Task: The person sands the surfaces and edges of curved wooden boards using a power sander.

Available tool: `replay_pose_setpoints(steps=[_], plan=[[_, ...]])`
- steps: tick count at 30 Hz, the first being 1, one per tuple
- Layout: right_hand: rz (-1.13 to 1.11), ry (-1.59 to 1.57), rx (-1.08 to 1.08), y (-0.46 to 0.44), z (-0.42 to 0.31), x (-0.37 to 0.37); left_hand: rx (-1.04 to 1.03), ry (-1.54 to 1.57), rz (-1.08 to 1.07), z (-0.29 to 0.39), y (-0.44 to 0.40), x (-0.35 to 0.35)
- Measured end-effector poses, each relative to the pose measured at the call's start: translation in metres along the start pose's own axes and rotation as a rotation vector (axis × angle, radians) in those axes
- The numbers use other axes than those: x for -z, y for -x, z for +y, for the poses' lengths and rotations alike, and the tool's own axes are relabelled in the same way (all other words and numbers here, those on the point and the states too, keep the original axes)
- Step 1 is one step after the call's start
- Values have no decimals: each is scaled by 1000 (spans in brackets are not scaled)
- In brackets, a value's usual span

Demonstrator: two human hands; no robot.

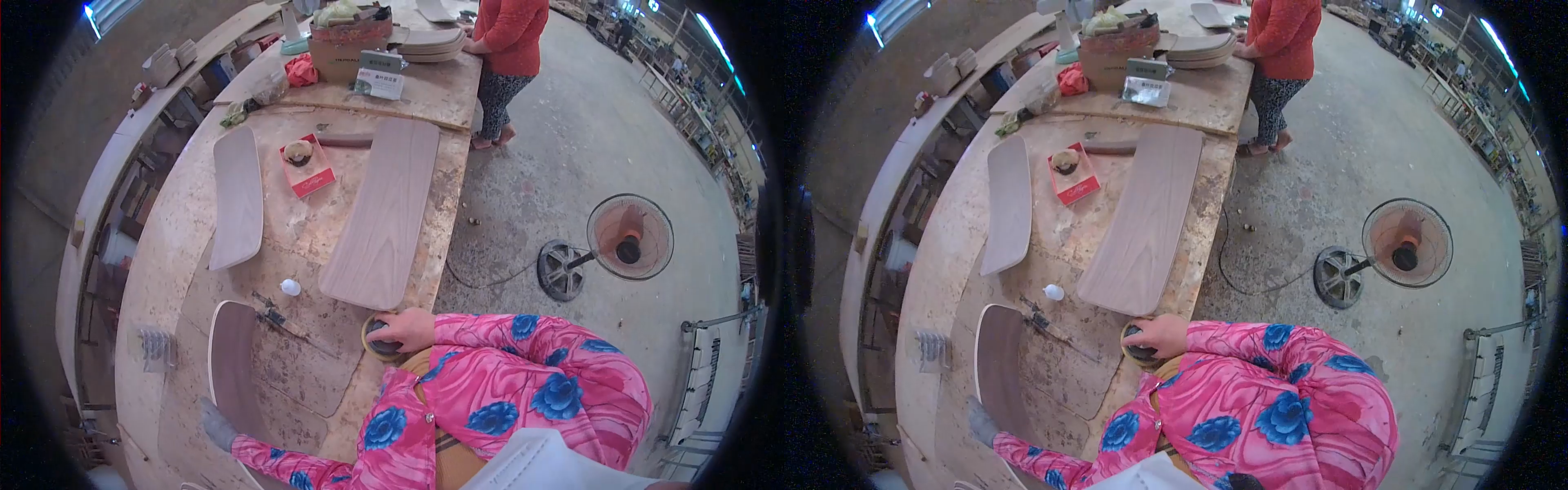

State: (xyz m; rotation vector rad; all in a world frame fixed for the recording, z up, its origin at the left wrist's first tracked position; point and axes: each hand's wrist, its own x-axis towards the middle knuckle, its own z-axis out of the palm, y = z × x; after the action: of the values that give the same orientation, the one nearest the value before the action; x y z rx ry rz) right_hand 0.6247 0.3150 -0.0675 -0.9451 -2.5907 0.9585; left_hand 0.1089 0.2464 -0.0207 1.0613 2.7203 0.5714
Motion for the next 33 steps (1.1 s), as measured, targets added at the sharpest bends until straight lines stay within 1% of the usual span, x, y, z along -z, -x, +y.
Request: replay_pose_setpoints(steps=[1,2,3,4,5,7,8,9,11,13,14,16,18,23,25,29,31,33], plan=[[-6,6,-14,0,1,0,25,5,-51,4,1,2],[-15,-2,-27,0,-1,-4,26,0,-48,5,-3,-1],[-30,-20,-20,-2,0,-4,30,-89,-13,5,-6,-4],[-82,10,-93,-2,-10,5,38,-185,19,-1,-4,1],[-72,15,-98,-2,-12,1,46,-192,20,-5,-1,5],[-55,53,-107,-2,-9,0,7,-40,-9,0,0,2],[-37,38,-72,-2,-6,-5,5,-26,-7,6,1,2],[-20,19,-36,-3,-8,-4,19,-43,-24,9,3,5],[-24,33,-59,-2,-12,-3,32,-67,-40,14,8,10],[-28,58,-82,-2,-13,-3,62,-80,43,23,14,8],[12,51,-56,-1,-12,-8,61,-66,46,26,16,10],[57,69,-27,-1,-8,-11,62,-81,-9,32,20,16],[20,44,-54,-2,-10,-10,50,-61,-14,35,19,15],[-53,69,-113,-2,-16,-4,13,-34,21,29,18,14],[41,56,-67,-2,-14,-9,45,3,-28,37,23,19],[7,76,-95,-2,-13,-11,54,-16,-22,26,16,13],[20,81,-97,-1,-15,-10,10,46,-2,18,11,7],[31,82,-100,-2,-14,-9,-7,-21,7,15,5,4]])
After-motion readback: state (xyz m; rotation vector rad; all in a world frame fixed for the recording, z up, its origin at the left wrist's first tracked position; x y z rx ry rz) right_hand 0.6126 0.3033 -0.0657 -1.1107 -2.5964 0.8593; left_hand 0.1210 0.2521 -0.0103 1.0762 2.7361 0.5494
